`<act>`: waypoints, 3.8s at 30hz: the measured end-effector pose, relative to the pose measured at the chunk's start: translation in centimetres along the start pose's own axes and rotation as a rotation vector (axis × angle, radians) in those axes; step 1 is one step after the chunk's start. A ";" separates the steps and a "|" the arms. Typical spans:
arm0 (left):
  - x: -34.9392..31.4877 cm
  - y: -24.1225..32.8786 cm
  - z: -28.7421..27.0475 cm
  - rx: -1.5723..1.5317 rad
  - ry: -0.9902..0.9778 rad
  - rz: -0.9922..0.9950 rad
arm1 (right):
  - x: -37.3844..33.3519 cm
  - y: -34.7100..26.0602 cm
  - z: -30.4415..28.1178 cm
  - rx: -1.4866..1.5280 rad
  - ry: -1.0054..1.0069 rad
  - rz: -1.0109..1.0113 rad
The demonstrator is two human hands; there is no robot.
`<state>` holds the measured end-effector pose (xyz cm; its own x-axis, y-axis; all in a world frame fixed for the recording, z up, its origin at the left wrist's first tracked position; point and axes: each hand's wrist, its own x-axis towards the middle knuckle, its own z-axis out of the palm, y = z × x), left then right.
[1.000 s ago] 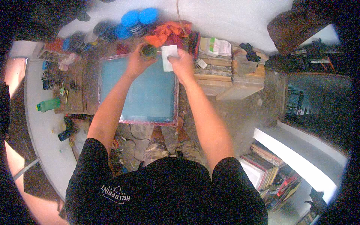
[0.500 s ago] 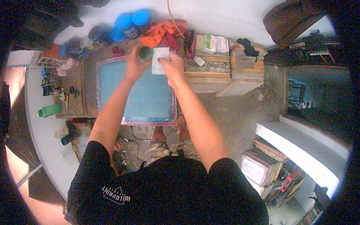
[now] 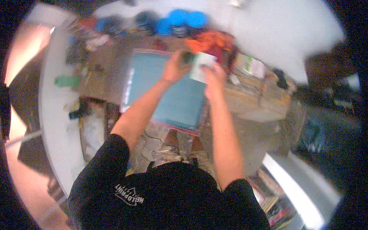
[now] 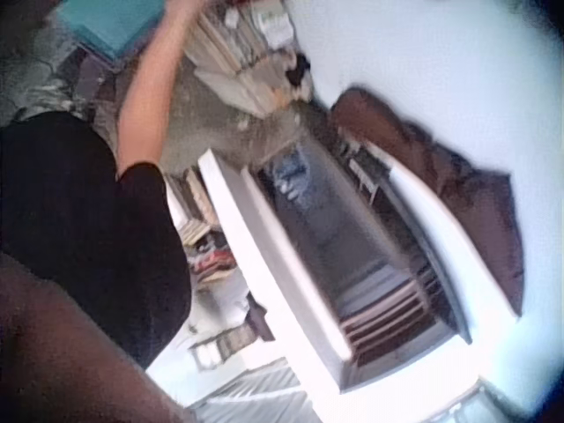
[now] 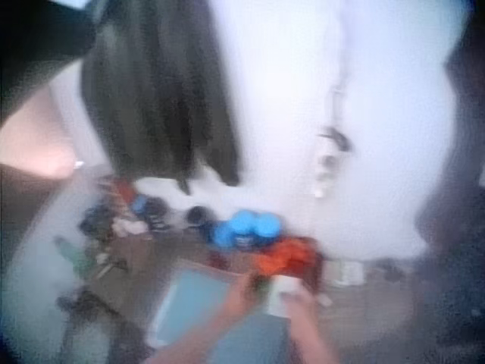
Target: The person applies liquid to a screen printing frame using a small pad and wipes the surface and edges of the frame with a cloth.
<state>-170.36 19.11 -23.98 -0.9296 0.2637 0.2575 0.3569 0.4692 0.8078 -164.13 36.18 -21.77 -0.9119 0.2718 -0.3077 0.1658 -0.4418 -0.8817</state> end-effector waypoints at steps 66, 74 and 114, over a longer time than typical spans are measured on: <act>-14.7 -35.3 -48.2 0.803 0.216 -0.408 | -2.1 5.5 -3.4 0.020 0.071 0.057; -13.4 -35.0 -47.3 0.773 0.215 -0.722 | -2.4 6.1 -5.7 -0.593 0.115 -0.015; -11.9 2.1 10.1 0.656 -0.338 0.031 | -14.0 0.9 -15.4 0.170 0.230 0.094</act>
<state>-157.62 25.43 -30.74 -0.8770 0.4804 0.0119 0.4625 0.8371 0.2923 -145.44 45.12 -23.81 -0.7832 0.4010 -0.4752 0.1621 -0.6061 -0.7787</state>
